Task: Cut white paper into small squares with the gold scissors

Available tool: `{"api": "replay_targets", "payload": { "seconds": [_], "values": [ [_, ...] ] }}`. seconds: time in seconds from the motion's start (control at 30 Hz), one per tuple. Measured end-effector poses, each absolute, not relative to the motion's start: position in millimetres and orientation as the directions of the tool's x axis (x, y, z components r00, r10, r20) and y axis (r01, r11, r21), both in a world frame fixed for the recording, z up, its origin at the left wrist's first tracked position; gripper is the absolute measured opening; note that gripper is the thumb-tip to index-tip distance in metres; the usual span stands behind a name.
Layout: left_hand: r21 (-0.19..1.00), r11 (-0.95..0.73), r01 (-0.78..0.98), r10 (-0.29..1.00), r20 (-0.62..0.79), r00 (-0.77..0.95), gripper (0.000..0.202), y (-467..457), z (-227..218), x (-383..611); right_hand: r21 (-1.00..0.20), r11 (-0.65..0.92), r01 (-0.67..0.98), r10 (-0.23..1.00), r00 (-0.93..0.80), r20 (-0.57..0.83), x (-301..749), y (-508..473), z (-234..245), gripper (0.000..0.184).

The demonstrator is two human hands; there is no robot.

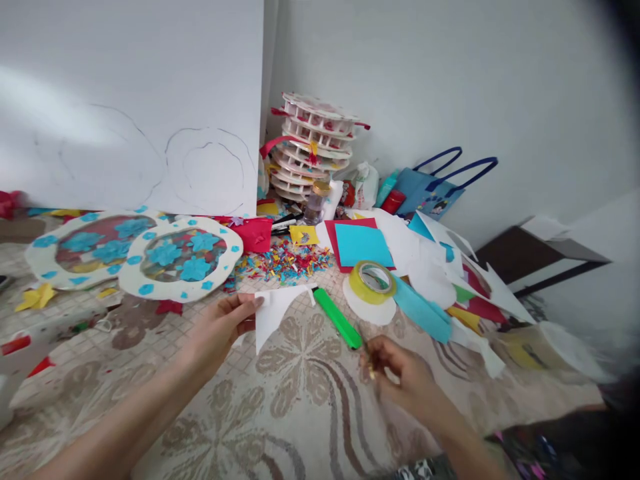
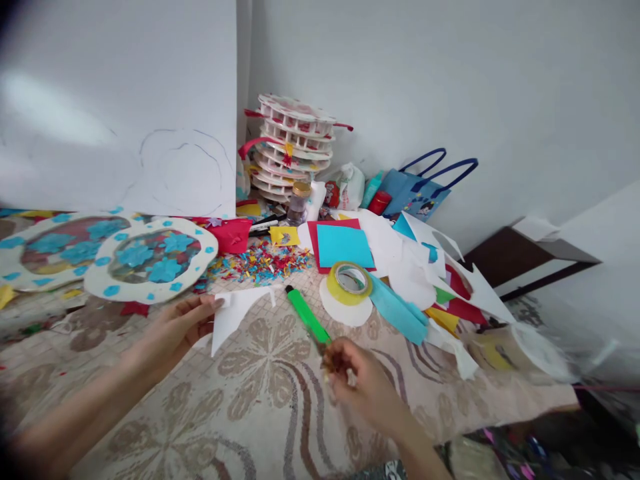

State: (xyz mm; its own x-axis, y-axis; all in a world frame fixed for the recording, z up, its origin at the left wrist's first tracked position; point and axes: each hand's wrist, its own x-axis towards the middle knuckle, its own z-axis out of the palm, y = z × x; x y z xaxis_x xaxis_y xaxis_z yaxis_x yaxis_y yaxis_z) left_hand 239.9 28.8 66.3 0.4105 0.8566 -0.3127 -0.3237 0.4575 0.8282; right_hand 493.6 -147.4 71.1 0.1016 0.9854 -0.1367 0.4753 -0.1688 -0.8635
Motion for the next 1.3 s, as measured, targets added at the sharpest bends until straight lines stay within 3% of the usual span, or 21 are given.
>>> {"api": "replay_targets", "payload": {
  "seconds": [0.1,0.17,0.4,0.57,0.83,1.13,1.3],
  "values": [
    [0.831,0.435,-0.346,0.874,-0.298,0.385,0.024,29,66,237,-0.932,-0.130,0.338,0.991,0.033,-0.127,457,-131,57,0.006],
    [0.836,0.415,-0.360,0.887,-0.282,0.366,0.024,30,65,234,-0.958,-0.108,0.265,0.991,-0.048,-0.125,438,-119,50,0.014],
    [0.817,0.354,-0.455,0.928,-0.248,0.278,0.019,39,68,224,-0.954,0.022,0.298,0.951,-0.300,-0.072,410,-77,56,0.035],
    [0.820,0.277,-0.501,0.959,-0.201,0.202,0.016,47,69,218,-0.930,0.015,0.367,0.958,-0.272,-0.093,396,-54,55,0.044],
    [0.818,0.293,-0.495,0.954,-0.212,0.213,0.016,45,65,220,-0.961,-0.067,0.267,0.943,-0.297,-0.148,377,-52,50,0.056],
    [0.816,0.308,-0.489,0.949,-0.229,0.217,0.014,41,67,221,-0.958,-0.066,0.279,0.957,-0.254,-0.140,387,-58,54,0.043],
    [0.813,0.341,-0.472,0.937,-0.254,0.238,0.015,41,66,220,-0.805,-0.014,0.593,0.997,-0.051,-0.055,418,-78,72,0.021]
  ]
}}
